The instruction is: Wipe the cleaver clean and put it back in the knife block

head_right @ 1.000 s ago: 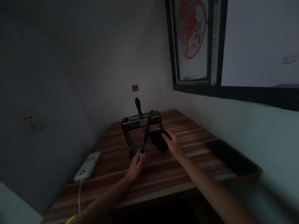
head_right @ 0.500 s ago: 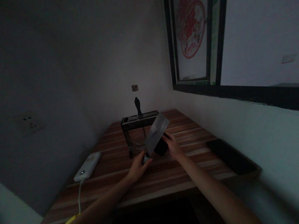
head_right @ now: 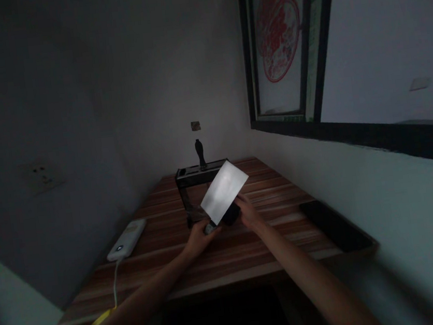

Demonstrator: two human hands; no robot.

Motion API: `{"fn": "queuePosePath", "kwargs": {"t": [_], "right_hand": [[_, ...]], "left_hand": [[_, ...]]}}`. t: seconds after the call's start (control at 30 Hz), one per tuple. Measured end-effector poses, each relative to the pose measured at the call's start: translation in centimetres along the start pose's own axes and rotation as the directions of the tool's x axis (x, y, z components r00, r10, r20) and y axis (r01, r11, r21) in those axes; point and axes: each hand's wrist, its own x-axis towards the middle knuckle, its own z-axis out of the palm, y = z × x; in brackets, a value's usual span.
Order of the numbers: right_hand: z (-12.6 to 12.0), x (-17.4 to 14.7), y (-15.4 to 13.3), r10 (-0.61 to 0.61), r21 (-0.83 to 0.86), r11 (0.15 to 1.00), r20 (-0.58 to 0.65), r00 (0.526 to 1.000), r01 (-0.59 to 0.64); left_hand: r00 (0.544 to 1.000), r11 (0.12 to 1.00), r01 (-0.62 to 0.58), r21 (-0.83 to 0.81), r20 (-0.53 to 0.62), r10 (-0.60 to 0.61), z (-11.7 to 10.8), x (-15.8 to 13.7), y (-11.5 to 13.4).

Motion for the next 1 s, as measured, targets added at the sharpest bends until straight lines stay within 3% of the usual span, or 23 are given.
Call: {"fn": "queuePosePath", "kwargs": {"t": [0.13, 0.27, 0.33, 0.57, 0.8, 1.0], "right_hand": [[0.7, -0.4, -0.5, 0.076, 0.024, 0.997, 0.06, 0.995, -0.077], [1.6, -0.8, -0.6, 0.211, 0.075, 0.972, 0.129, 0.969, -0.222], [1.9, -0.9, -0.6, 0.239, 0.088, 0.963, 0.164, 0.957, -0.256], [1.9, -1.0, 0.1, 0.212, 0.093, 0.969, 0.177, 0.961, -0.231], [2.1, -1.2, 0.8, 0.169, 0.002, 0.985, 0.167, 0.971, -0.171], [1.9, -1.1, 0.5, 0.122, -0.066, 0.992, 0.169, 0.978, -0.112]], "left_hand": [[0.997, 0.995, 0.068, -0.072, 0.038, -0.065, 0.1, 0.1, 0.0], [0.957, 0.942, 0.246, -0.228, 0.211, -0.199, 0.2, 0.1, 0.1], [0.94, 0.922, 0.301, -0.244, 0.241, -0.243, 0.2, 0.0, 0.1], [0.989, 0.979, 0.151, -0.135, 0.026, -0.148, 0.7, 0.2, -0.4], [0.986, 0.979, 0.153, -0.137, -0.046, -0.161, 1.0, 0.2, -1.0], [0.98, 0.963, 0.188, -0.194, -0.028, -0.197, 0.7, 0.1, -0.5]]}}
